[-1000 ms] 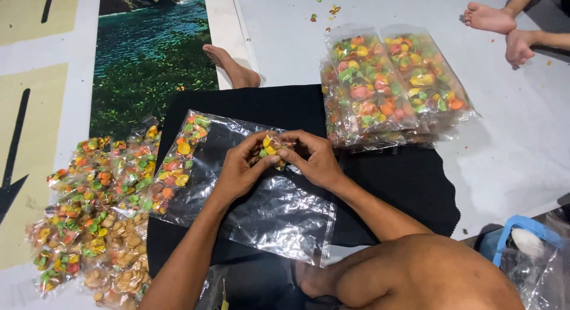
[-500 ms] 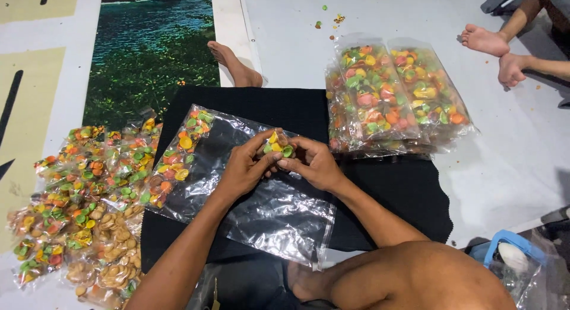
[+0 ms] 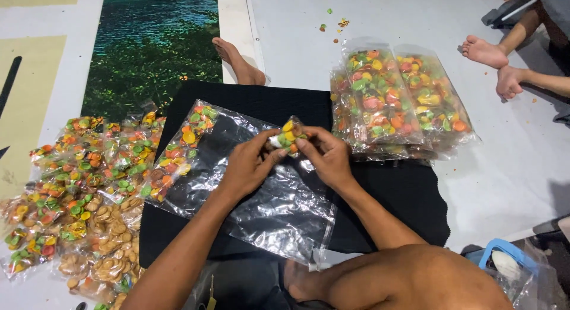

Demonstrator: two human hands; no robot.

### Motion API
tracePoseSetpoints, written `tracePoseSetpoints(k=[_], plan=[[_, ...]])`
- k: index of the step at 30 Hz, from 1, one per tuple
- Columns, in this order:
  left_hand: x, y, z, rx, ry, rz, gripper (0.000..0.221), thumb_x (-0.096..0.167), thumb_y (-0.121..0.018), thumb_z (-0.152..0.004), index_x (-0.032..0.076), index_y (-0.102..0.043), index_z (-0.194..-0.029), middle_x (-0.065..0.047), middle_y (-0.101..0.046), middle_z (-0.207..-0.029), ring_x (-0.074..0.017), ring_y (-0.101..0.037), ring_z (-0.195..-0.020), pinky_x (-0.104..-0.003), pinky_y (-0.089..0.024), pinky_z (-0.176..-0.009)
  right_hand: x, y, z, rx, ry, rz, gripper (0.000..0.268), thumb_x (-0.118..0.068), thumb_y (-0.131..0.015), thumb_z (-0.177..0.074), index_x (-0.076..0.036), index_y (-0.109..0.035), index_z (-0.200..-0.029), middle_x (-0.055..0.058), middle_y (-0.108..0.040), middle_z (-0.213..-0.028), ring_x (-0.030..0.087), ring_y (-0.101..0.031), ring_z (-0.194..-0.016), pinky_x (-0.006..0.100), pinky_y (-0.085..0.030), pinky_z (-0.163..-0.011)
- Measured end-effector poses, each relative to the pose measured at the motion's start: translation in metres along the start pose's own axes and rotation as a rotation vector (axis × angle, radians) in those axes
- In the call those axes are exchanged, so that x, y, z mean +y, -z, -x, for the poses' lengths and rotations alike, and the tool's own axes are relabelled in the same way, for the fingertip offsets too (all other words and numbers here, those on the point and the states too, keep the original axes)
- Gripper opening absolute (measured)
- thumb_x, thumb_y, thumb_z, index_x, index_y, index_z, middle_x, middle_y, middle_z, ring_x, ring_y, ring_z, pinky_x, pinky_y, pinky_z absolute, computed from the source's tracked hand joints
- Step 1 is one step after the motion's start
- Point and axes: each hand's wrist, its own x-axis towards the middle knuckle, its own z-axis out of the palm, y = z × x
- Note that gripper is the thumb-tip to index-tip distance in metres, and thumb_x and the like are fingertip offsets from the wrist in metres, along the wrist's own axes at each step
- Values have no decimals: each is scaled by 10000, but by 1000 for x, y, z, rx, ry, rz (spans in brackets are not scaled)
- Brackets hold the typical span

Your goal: Packing small, individually wrapped candies into clear plastic bags by hand.

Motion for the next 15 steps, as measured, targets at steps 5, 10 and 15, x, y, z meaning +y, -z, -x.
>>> tracePoseSetpoints(k=[5,10,15], plan=[[-19,-4,2,-21,-188,-587,495,425,-734,-919,71,-676,-1261,-166,-655,-1136,-384,-562,-1129,-509,-440,-928,-9,0,-1,31,61,32,271,-102,-747,-955,15,-733,-1199,111,-742,-918,112,-643,-884,301,-565,-793],[-12,2,2,-313,-10,-755,650,484,-633,-970,54,-559,-1451,-273,-528,-1450,-468,-413,-1396,-634,-262,-1136,-27,15,8,76,54,67,294,-116,-766,-939,38,-725,-1186,139,-745,-922,141,-647,-850,336,-576,-790],[-15,4,4,-430,-44,-766,644,566,-722,-850,243,-609,-1396,-153,-542,-1454,-410,-437,-1398,-631,-296,-1119,-68,58,50,-15,68,255,246,-92,-799,-865,33,-759,-1073,152,-748,-799,132,-673,-729,322,-579,-626]])
